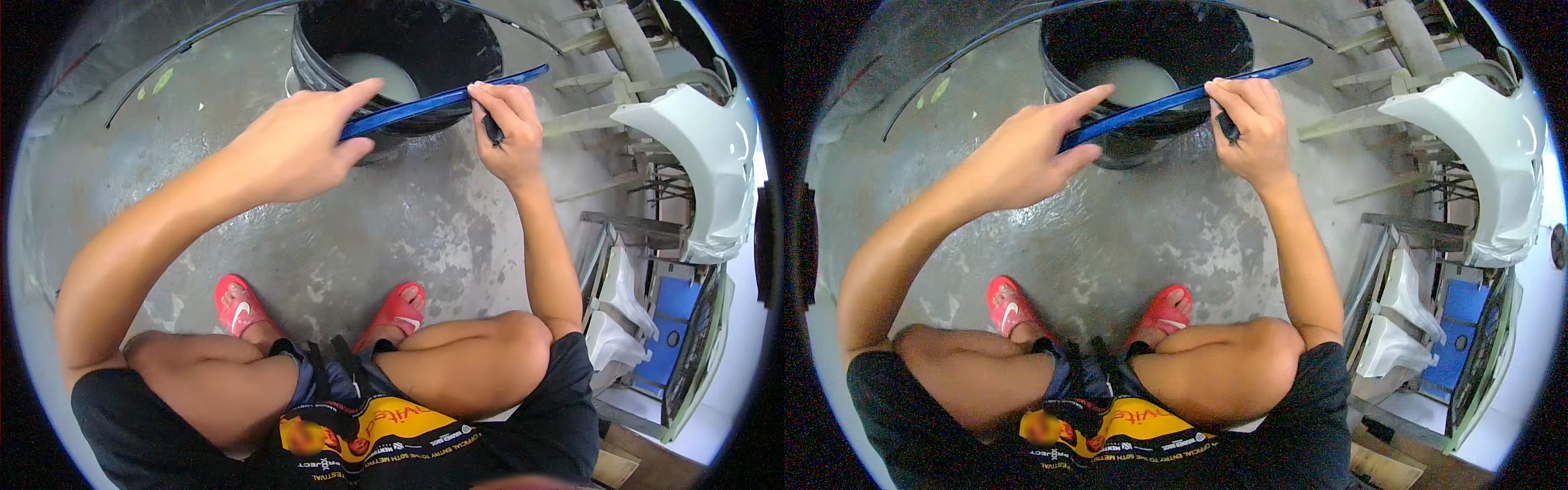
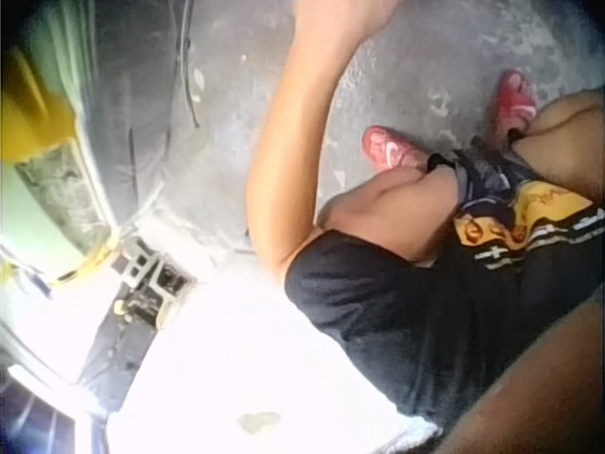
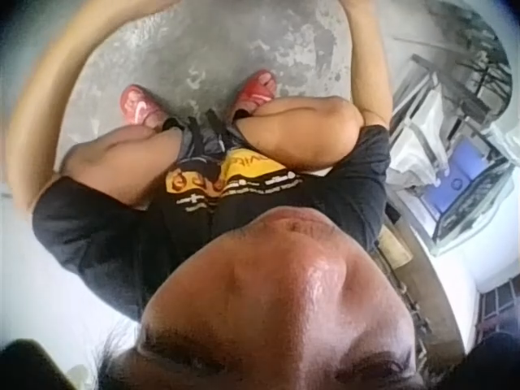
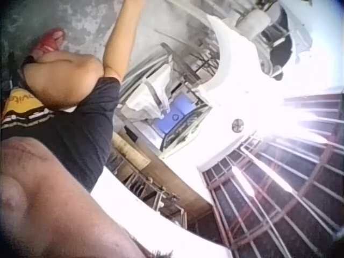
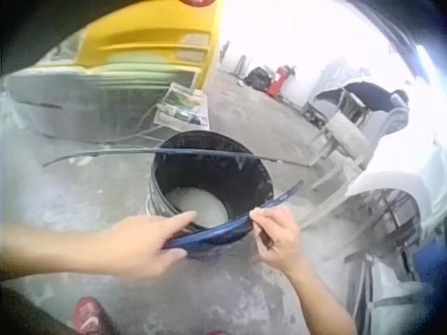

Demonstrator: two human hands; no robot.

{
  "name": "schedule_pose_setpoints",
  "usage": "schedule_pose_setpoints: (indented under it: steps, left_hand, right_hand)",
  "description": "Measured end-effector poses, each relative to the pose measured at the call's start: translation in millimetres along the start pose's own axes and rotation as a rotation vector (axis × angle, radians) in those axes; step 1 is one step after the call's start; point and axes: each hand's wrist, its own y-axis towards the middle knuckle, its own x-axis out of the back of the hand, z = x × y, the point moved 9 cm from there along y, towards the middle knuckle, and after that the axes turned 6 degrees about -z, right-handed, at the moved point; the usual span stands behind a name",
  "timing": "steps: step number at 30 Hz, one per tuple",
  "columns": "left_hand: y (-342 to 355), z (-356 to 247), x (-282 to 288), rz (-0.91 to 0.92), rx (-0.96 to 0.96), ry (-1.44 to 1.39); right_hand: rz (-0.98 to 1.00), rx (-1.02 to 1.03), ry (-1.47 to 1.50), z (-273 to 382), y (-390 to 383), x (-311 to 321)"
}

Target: Sanding or cleaning blue automotive trim pieces over a bucket of water.

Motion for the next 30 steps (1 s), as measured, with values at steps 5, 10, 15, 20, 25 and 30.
schedule_pose_setpoints:
  steps: [5,10,15,20,25,30]
  left_hand:
    - [-8.6,-5.7,11.6,-0.125,-0.154,0.000]
    - [10.3,-32.6,3.6,-0.225,-0.228,0.187]
    - [31.8,-48.2,-11.3,-0.273,-0.306,0.315]
    - [35.5,-56.3,-16.6,-0.405,-0.560,0.435]
    - [35.0,-49.5,-26.4,-0.381,-0.503,0.407]
    - [31.4,-48.9,-29.3,-0.394,-0.501,0.405]
  right_hand:
    - [-0.063,-0.029,-0.041,-5.5,-2.8,7.9]
    - [-0.205,-0.094,-0.170,-28.2,0.9,32.0]
    - [-0.136,-0.140,-0.171,-50.6,-12.6,28.0]
    - [-0.155,-0.161,-0.200,-59.4,-24.5,25.0]
    - [-0.154,-0.155,-0.180,-60.1,-25.8,23.1]
    - [-0.151,-0.174,-0.188,-58.2,-31.5,22.5]
